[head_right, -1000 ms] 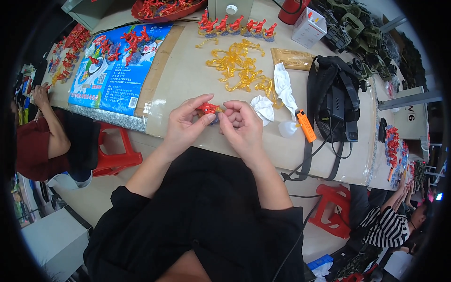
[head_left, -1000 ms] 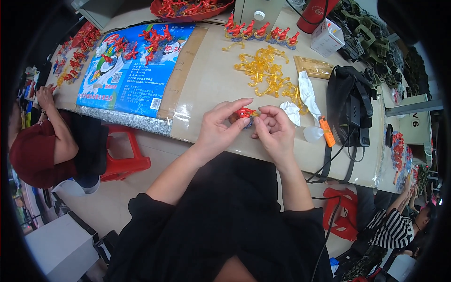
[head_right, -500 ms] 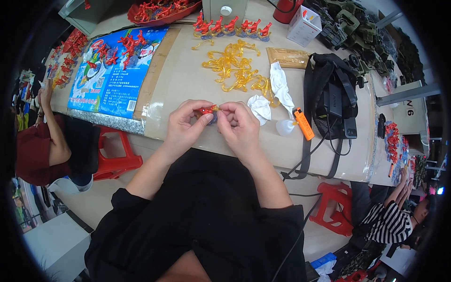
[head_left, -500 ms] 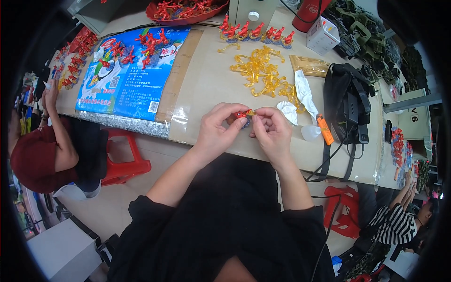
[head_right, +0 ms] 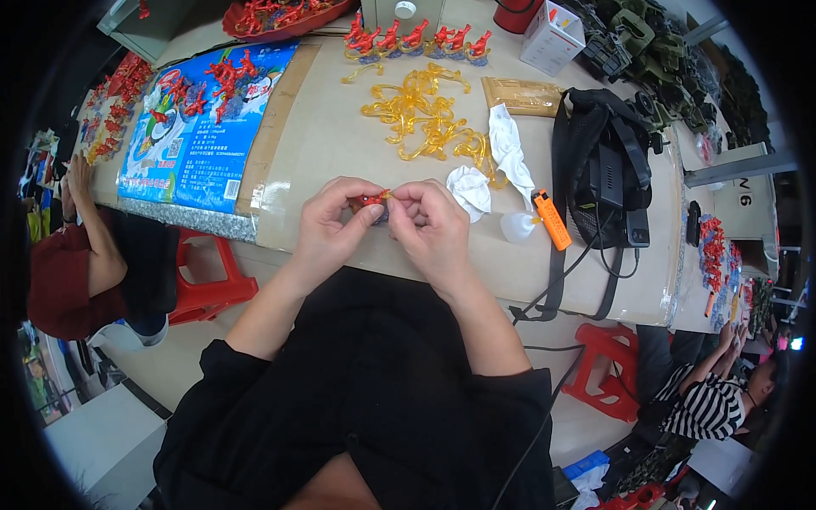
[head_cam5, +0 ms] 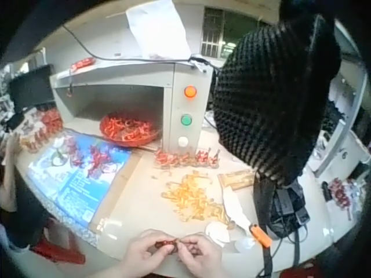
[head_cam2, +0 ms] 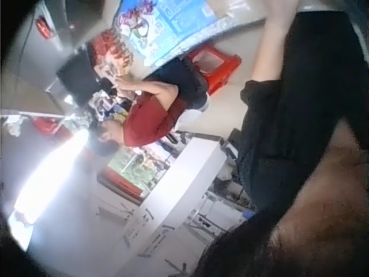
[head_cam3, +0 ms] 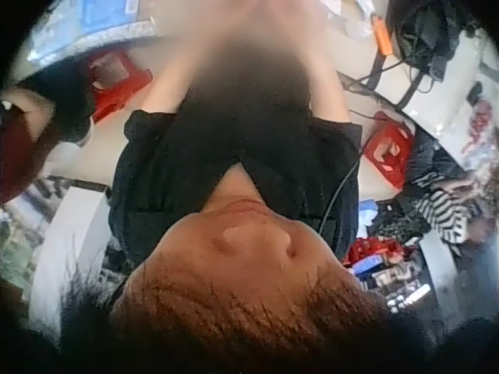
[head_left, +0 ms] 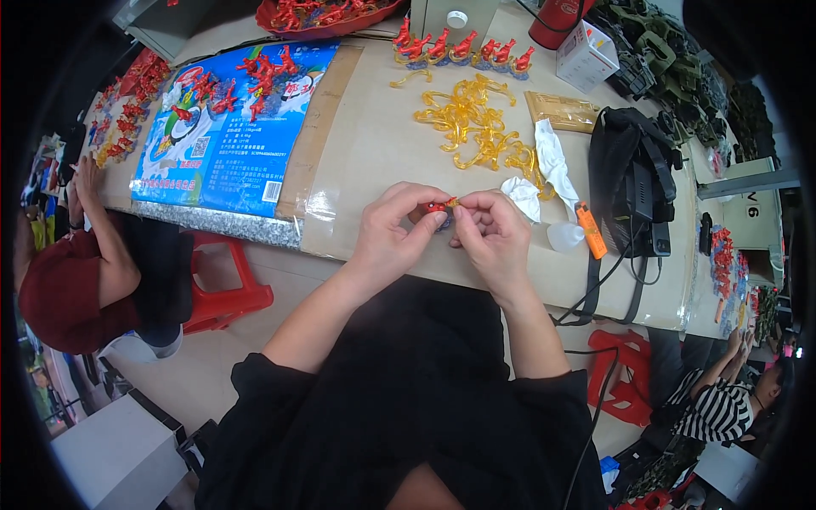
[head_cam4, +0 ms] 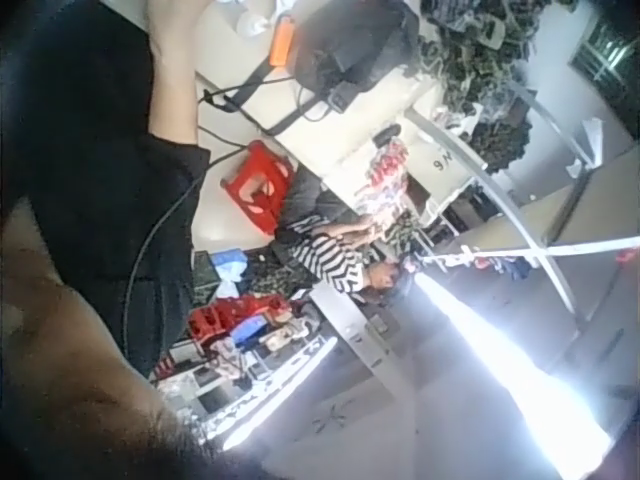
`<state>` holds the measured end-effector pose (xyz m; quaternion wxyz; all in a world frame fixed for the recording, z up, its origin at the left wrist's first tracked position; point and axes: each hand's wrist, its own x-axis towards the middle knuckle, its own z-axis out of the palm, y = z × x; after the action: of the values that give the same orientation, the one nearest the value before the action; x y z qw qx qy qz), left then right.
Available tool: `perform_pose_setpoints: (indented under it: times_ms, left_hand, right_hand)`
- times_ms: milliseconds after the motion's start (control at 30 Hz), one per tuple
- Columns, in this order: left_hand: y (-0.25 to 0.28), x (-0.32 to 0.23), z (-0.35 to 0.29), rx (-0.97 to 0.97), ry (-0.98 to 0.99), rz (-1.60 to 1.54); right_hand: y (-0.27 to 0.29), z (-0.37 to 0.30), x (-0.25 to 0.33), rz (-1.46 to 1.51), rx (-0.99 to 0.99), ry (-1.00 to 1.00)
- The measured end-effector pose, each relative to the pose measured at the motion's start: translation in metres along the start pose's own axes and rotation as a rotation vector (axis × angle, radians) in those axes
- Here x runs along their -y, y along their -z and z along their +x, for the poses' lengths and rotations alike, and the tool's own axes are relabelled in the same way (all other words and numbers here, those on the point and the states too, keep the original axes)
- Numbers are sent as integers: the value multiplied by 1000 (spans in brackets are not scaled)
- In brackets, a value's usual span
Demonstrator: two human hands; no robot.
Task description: The person assembles toy figurines by applying glue from a bottle and attaching curved plastic pieces onto them by hand.
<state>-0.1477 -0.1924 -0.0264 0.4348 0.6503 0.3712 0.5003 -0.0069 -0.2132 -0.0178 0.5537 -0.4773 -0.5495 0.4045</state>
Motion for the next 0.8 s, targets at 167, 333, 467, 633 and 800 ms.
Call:
perform_pose_setpoints:
  times_ms: [167,333,467,633,800]
  left_hand:
    - [2,-4,2,29,-14,14]
    - [2,-4,-1,43,-5,-16]
    - [3,-7,-1,-28,115,-347]
    - [10,-3,0,21,222,-528]
    - [10,-4,2,-3,190,-615]
  right_hand:
    - [0,-1,4,57,14,-55]
    - [1,-2,2,51,41,-21]
    - [2,-2,6,301,10,-119]
    - [10,-2,7,340,258,-259]
    - [7,-5,3,422,230,-177]
